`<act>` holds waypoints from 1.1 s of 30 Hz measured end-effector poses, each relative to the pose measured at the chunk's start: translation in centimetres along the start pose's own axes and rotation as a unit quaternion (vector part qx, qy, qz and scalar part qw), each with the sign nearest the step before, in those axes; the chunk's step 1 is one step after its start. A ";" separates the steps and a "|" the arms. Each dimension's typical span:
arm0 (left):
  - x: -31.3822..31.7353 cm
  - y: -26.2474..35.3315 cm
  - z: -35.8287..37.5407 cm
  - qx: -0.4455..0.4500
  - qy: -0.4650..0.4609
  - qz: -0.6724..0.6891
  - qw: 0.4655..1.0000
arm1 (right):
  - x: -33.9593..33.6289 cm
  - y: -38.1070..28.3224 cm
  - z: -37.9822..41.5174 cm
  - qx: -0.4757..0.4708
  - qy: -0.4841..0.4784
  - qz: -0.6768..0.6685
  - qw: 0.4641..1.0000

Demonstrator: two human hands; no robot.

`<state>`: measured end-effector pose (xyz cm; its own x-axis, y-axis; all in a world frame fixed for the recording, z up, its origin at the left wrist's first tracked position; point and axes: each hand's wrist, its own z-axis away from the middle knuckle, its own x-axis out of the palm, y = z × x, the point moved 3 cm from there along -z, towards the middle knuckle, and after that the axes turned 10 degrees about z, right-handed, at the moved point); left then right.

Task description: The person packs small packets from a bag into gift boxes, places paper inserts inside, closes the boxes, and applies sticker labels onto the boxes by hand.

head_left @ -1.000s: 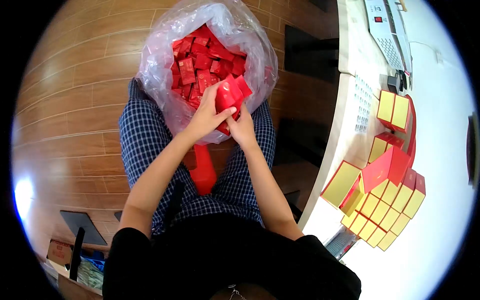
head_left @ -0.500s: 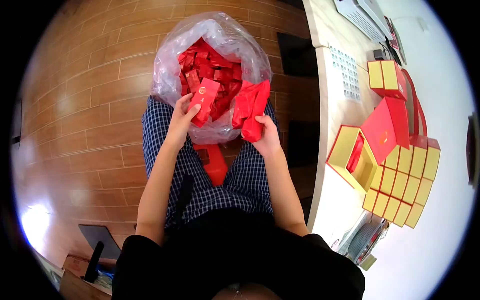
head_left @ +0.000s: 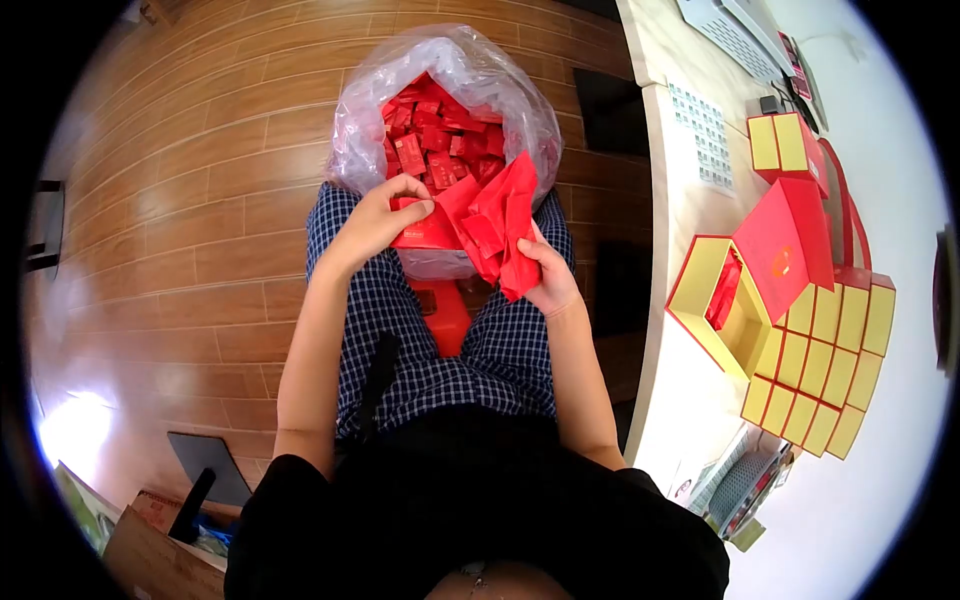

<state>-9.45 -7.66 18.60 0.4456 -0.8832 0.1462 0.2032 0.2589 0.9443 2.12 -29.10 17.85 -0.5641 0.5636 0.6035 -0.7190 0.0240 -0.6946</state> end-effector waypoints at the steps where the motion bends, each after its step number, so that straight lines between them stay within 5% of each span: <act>1: -0.2 0.6 -0.3 0.008 -0.041 -0.017 0.999 | 0.1 -0.2 0.1 0.004 0.005 0.003 1.000; 7: -2.3 2.8 -1.0 -0.046 -0.148 0.020 0.988 | -0.4 -0.7 0.6 -0.017 -0.058 -0.024 0.998; 10: -1.8 3.5 -1.3 -0.004 -0.162 0.048 0.986 | -0.7 -0.2 0.1 -0.008 -0.069 -0.052 0.996; 16: 0.5 1.8 -3.0 -0.072 -0.078 0.159 0.982 | -0.3 0.5 -2.3 -0.033 0.028 -0.103 0.994; 19: 1.3 1.6 -3.0 -0.097 -0.108 0.474 0.868 | 0.2 0.1 -2.7 -0.042 0.037 -0.128 0.990; 22: 2.9 0.7 -2.5 -0.013 -0.134 0.593 0.794 | 0.3 0.3 -3.5 -0.054 0.061 -0.135 0.987; 24: 3.6 0.2 -2.1 0.060 -0.179 0.578 0.794 | 0.4 0.7 -4.0 -0.062 0.068 -0.132 0.987; 27: 4.6 0.8 -2.0 0.152 0.015 0.423 0.893 | 1.9 0.8 -4.1 -0.060 0.038 -0.150 0.986; 28: 4.2 0.4 -2.4 0.152 0.016 0.424 0.893 | 2.1 0.6 -3.9 -0.059 0.038 -0.150 0.986; 31: 2.0 -0.6 -3.3 0.128 0.234 0.400 0.877 | 2.8 -0.2 -3.5 -0.086 0.074 -0.099 0.989; 33: 1.9 0.5 -2.2 0.019 0.233 0.352 0.906 | 2.9 -1.3 -2.9 -0.129 0.113 0.008 0.985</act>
<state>-6.56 -8.36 18.65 0.7751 -0.2410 0.5841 -0.3004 0.6726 0.6763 2.62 -25.08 19.37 -0.4492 0.7341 0.5092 -0.5666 0.2066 -0.7976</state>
